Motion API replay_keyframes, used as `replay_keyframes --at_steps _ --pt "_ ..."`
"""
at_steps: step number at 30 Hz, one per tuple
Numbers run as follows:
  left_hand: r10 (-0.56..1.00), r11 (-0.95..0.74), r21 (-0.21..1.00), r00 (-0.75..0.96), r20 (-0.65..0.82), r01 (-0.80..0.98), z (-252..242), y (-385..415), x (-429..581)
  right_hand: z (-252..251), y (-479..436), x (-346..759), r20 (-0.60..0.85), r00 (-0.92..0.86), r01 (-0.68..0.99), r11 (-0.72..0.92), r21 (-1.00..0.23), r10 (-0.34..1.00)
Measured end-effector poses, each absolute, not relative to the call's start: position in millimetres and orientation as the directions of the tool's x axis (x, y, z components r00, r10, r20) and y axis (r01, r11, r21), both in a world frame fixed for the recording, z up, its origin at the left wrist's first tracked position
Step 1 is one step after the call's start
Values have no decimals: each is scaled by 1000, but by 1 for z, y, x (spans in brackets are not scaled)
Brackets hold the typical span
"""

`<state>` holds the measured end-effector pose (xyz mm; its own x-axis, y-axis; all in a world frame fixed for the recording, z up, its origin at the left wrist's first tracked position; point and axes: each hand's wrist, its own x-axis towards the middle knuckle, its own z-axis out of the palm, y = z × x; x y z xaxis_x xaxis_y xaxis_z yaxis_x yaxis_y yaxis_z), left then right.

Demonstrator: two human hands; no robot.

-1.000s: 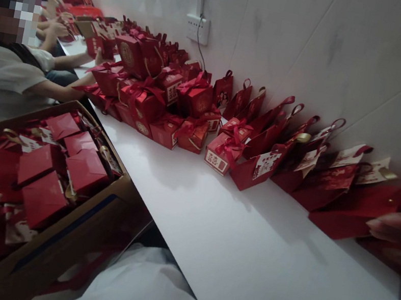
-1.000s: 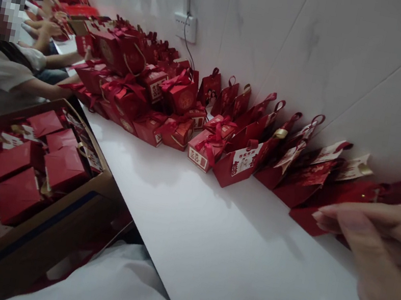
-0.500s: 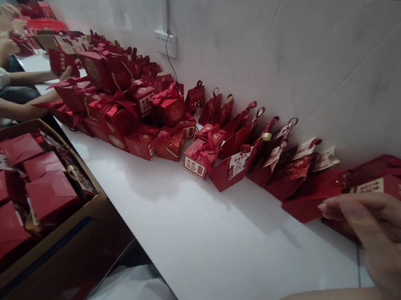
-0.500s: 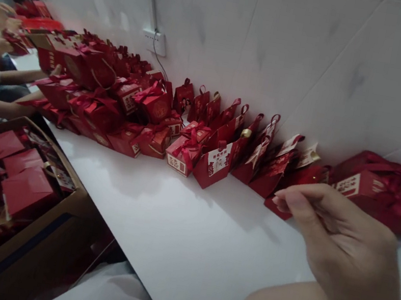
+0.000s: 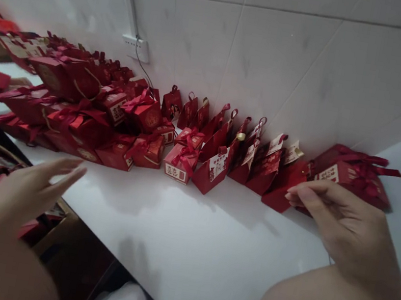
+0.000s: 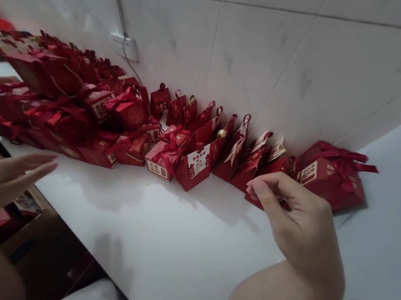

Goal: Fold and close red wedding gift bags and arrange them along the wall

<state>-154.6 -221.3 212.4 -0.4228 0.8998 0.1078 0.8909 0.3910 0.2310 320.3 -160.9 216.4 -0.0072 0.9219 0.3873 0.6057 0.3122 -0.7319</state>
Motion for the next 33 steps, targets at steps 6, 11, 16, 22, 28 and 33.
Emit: replay_keyframes --at_steps 6,11,16,22,28,33 --pt "978 -127 276 74 195 953 217 -110 -89 218 -157 324 377 15 617 288 -733 926" --pt "947 -315 306 316 48 898 195 -37 -45 219 -149 317 330 7 643 248 -725 944" --pt "972 -230 283 206 113 931 140 7 -18 218 -139 308 274 -34 694 220 -686 961" --pt "968 -245 204 227 104 948 105 16 -4 213 -125 297 225 -65 658 211 -723 972" --pt "942 -327 158 309 128 932 112 34 -16 209 -113 286 201 -123 679 230 -697 972" --pt "932 -352 127 335 139 927 123 51 -13 210 -115 286 226 -125 682 249 -688 966"
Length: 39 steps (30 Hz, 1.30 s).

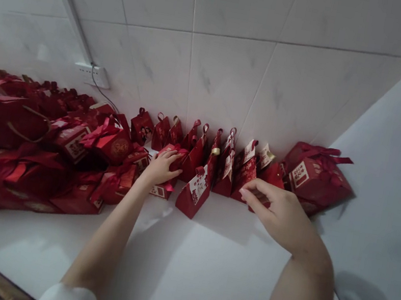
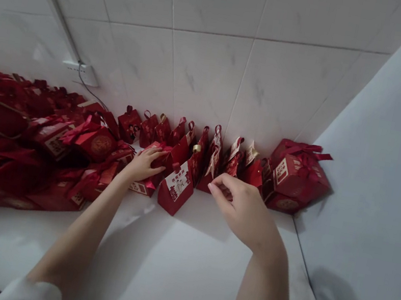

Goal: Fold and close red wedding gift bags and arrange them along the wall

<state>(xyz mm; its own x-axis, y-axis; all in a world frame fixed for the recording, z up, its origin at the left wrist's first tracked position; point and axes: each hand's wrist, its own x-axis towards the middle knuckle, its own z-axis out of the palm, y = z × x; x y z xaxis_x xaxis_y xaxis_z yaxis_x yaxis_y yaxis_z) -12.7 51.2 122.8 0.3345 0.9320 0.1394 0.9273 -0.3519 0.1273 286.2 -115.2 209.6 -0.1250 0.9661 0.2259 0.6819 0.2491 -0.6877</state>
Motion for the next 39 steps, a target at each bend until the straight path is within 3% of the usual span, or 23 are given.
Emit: replay_keyframes --at_steps 5,9,12,16,21,24,29,31,36,39 --pt "978 -111 71 96 183 991 138 35 -8 213 -120 289 216 -122 687 240 -686 969" --pt "998 60 34 -60 14 998 144 15 -15 214 -122 291 212 -109 694 227 -683 971" --pt "996 45 18 -44 -83 999 141 10 -19 213 -121 290 210 -116 697 230 -680 971" --pt "995 7 14 -6 -103 1000 141 10 -23 213 -121 289 214 -131 689 244 -683 968" --pt "984 -68 66 78 -159 996 174 -4 -43 214 -121 291 205 -117 681 229 -695 972" --pt "997 -38 100 45 -61 994 205 -14 -52 215 -121 293 198 -102 682 213 -699 975" --pt "921 -12 266 -93 378 964 218 4 -35 216 -122 295 200 -100 677 214 -704 975" --pt "877 -67 299 -87 473 952 205 21 -20 216 -122 296 203 -101 670 217 -710 974" --pt "909 -99 317 -43 413 943 164 60 5 215 -120 295 199 -116 666 225 -712 973" --pt "926 -110 394 -49 374 913 158 69 9 215 -121 295 199 -126 676 231 -700 972"
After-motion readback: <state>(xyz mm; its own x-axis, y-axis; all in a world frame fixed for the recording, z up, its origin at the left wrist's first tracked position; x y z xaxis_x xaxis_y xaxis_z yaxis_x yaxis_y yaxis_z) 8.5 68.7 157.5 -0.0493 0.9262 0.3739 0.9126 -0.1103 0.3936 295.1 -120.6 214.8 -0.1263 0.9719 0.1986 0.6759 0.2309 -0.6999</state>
